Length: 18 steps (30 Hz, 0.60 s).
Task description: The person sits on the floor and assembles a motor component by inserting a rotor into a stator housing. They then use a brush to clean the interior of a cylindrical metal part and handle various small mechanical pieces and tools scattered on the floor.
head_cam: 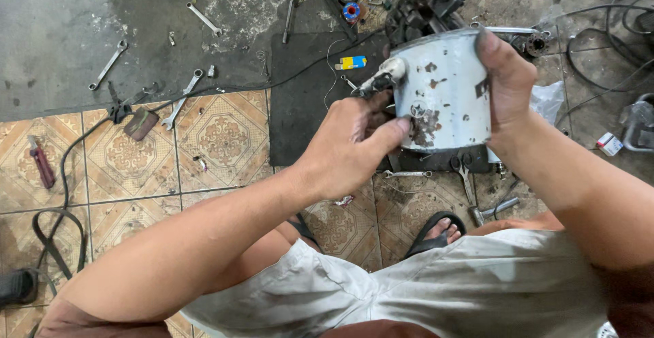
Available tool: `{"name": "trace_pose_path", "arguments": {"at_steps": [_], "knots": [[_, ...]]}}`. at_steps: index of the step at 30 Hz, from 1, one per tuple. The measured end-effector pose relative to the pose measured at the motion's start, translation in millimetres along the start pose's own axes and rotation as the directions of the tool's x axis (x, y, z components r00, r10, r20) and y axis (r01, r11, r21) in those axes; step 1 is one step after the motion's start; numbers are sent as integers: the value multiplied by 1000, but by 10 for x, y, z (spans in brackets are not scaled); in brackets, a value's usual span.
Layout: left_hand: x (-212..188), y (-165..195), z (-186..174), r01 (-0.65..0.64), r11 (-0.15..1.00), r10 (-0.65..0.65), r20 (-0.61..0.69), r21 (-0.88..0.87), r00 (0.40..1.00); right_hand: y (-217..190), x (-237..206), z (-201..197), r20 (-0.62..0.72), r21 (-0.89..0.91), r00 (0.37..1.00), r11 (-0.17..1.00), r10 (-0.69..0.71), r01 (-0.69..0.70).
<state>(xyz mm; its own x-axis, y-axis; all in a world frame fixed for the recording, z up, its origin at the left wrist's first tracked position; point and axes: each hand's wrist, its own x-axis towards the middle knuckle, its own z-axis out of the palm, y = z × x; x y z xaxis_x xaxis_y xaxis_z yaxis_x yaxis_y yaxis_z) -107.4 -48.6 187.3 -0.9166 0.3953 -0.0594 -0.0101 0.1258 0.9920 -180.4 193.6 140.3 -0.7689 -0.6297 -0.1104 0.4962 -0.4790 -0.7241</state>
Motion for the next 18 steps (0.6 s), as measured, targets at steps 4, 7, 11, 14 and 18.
{"name": "trace_pose_path", "arguments": {"at_steps": [4,7,11,14,18], "knots": [[-64,36,-53,24,996,-30,74,89,997,-52,-108,119,-11,-31,996,995,-92,92],[-95,77,-66,-84,996,87,104,-33,991,-94,-137,262,-49,-82,992,990,-115,110],[-111,120,-42,-100,993,107,100,-69,989,-120,-132,355,-41,-124,992,986,-119,113],[-108,138,-36,-117,993,119,132,-24,984,-112,-129,317,-50,-72,994,993,-96,92],[-122,155,-13,-180,983,182,95,-35,979,-82,-152,241,-41,-34,996,996,-78,77]]}}
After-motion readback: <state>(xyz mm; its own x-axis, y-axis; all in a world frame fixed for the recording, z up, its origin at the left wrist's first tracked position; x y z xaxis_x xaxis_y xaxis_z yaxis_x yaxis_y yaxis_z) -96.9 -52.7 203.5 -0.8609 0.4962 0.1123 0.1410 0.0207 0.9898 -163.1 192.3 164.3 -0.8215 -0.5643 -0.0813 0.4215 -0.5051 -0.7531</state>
